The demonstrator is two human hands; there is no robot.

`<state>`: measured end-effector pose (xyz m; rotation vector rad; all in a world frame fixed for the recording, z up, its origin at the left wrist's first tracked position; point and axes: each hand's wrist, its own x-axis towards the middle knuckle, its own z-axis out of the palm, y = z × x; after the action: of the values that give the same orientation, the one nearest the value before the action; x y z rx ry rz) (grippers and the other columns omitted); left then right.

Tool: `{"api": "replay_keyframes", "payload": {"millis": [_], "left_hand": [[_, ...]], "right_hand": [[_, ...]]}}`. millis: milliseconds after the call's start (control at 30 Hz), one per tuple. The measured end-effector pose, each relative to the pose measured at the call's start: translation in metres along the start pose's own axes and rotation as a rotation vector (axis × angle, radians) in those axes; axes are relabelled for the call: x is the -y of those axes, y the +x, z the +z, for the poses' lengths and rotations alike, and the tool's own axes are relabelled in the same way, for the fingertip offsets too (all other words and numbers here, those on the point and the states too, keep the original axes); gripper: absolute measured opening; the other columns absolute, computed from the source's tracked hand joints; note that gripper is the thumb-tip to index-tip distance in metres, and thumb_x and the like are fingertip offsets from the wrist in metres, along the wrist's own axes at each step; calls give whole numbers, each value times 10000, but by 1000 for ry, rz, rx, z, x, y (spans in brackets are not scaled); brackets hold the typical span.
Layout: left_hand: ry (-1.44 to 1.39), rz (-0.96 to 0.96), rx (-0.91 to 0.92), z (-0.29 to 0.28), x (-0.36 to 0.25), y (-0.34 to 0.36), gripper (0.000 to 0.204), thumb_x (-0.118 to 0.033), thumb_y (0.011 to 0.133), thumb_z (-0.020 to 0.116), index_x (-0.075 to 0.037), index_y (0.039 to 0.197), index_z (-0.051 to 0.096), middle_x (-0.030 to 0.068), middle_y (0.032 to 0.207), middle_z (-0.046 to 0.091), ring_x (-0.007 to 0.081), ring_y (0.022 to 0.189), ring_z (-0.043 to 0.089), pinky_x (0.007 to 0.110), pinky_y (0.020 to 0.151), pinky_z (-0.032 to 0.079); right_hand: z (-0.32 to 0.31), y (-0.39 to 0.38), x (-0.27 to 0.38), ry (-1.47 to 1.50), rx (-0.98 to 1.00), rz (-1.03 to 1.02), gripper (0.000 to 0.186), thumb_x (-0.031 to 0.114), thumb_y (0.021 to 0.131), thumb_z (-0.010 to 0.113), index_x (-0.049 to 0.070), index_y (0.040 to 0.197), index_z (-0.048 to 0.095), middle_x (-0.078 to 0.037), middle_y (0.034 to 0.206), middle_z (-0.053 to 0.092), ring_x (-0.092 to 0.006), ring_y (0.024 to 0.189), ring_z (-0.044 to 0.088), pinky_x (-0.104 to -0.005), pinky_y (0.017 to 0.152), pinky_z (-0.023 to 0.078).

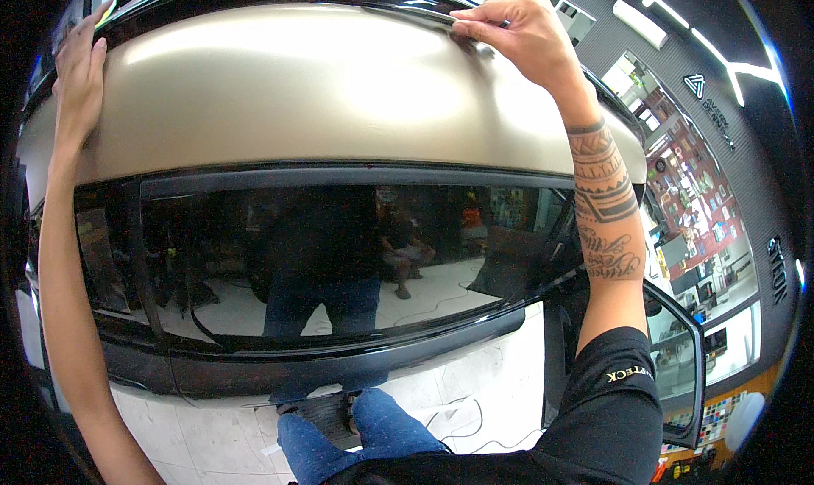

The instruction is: The person applies a beige vinyl wrap to the rear spoiler of a car. They use a squeegee to smooth the material and a plastic tool to tuck the edges into the spoiler's contours. The person wipes the surface with a cloth and uses a heat gun to stretch and adhere the wrap around the curved edges.

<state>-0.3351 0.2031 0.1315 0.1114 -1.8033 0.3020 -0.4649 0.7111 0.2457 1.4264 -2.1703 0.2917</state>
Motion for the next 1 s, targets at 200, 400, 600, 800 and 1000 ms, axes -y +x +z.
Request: {"api": "replay_keyframes", "payload": {"millis": [200, 400, 600, 800, 1000], "left_hand": [[-5, 71, -68, 5, 8, 3, 423, -203, 997, 360, -226, 1410, 447, 80, 1372, 483, 243, 1266, 424, 452, 1132, 262], [35, 128, -4, -6, 6, 6, 419, -177, 986, 382, -160, 1396, 466, 94, 1343, 510, 258, 1265, 436, 433, 1131, 273], [-336, 328, -10, -23, -148, 78, 376, -112, 957, 449, -136, 1320, 540, 109, 1289, 542, 270, 1202, 481, 417, 1045, 370], [-309, 327, -92, -9, -244, 114, 344, -135, 992, 409, -191, 1297, 558, 62, 1193, 584, 265, 1148, 501, 405, 958, 400], [-361, 296, -56, 2, -233, 123, 360, -111, 989, 377, -177, 1296, 553, 80, 1203, 578, 287, 1144, 496, 438, 969, 389]], "right_hand": [[-7, -7, -13, 0, 1, 20, 189, 216, 875, 690, 74, 981, 756, -70, 830, 717, -124, 712, 653, -243, 676, 509], [-8, -13, -19, -83, -20, -75, 177, 151, 895, 670, 19, 992, 738, -62, 786, 687, -90, 703, 624, -211, 663, 497], [-20, -9, -2, 81, 2, 88, 159, 145, 867, 679, -3, 862, 734, -62, 705, 690, -78, 618, 599, -233, 594, 482], [-26, -11, 9, 194, -33, 196, 151, 118, 827, 684, -20, 782, 726, -83, 616, 675, -86, 543, 592, -249, 547, 473], [-36, -18, -1, 241, -60, 218, 131, 85, 823, 670, -31, 790, 722, -80, 615, 673, -72, 547, 585, -245, 540, 473]]}}
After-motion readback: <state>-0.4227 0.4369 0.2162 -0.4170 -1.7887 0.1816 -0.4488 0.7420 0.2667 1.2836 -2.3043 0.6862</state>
